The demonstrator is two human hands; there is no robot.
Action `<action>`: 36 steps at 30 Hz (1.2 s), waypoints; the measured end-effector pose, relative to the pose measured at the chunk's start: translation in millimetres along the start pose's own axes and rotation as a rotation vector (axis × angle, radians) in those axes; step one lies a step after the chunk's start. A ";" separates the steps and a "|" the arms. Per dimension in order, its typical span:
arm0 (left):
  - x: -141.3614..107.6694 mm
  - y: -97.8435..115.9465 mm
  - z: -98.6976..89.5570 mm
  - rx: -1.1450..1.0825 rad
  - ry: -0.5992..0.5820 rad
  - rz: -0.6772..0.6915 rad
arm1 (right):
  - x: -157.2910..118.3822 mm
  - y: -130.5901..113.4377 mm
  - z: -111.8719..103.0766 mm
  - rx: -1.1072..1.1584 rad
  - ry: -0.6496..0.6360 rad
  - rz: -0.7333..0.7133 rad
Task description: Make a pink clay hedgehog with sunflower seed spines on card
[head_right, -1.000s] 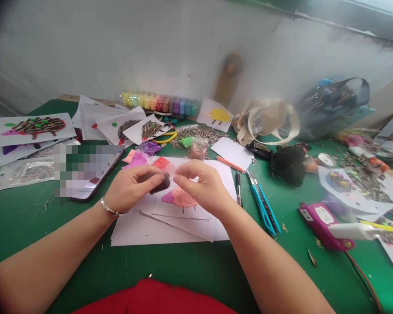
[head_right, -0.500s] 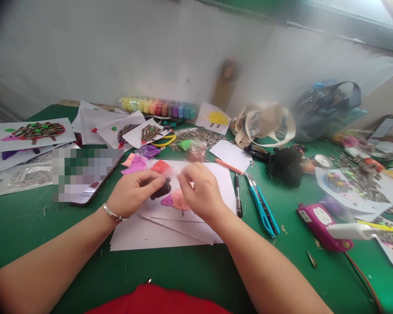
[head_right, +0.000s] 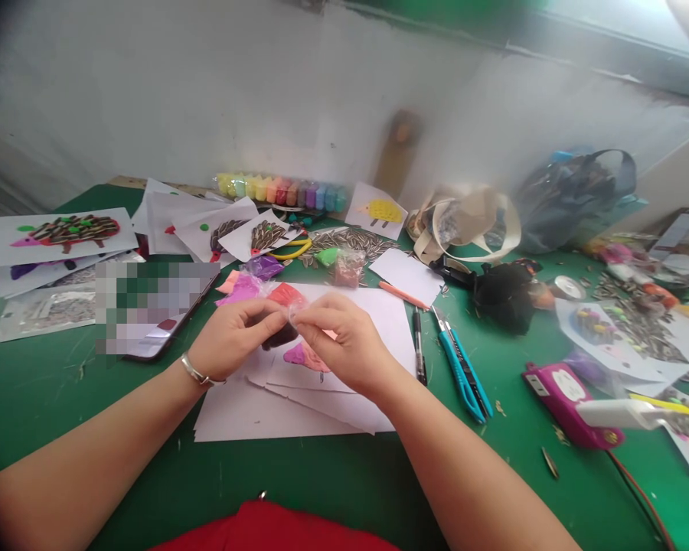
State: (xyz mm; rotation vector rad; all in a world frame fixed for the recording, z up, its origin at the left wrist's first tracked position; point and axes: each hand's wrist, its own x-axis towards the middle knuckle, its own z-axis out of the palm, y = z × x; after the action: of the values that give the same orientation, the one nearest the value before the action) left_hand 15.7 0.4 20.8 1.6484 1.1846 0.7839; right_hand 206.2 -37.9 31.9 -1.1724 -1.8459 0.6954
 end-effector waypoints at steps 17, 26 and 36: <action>4.7 0.6 -6.4 -0.126 -0.249 -0.082 | 0.2 17.1 -6.9 -0.015 -0.145 -0.017; 2.9 0.8 -3.8 -0.251 -0.278 -0.098 | 1.0 9.3 -8.2 -0.126 -0.142 -0.236; 1.8 0.7 -2.5 -0.415 -0.198 -0.106 | -1.9 6.4 -2.7 -0.058 -0.072 -0.222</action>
State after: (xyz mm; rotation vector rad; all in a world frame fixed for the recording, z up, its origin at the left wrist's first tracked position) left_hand 14.3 2.9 22.3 1.2770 0.8917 0.7237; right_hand 211.9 -36.9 27.6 -0.9695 -2.0314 0.5673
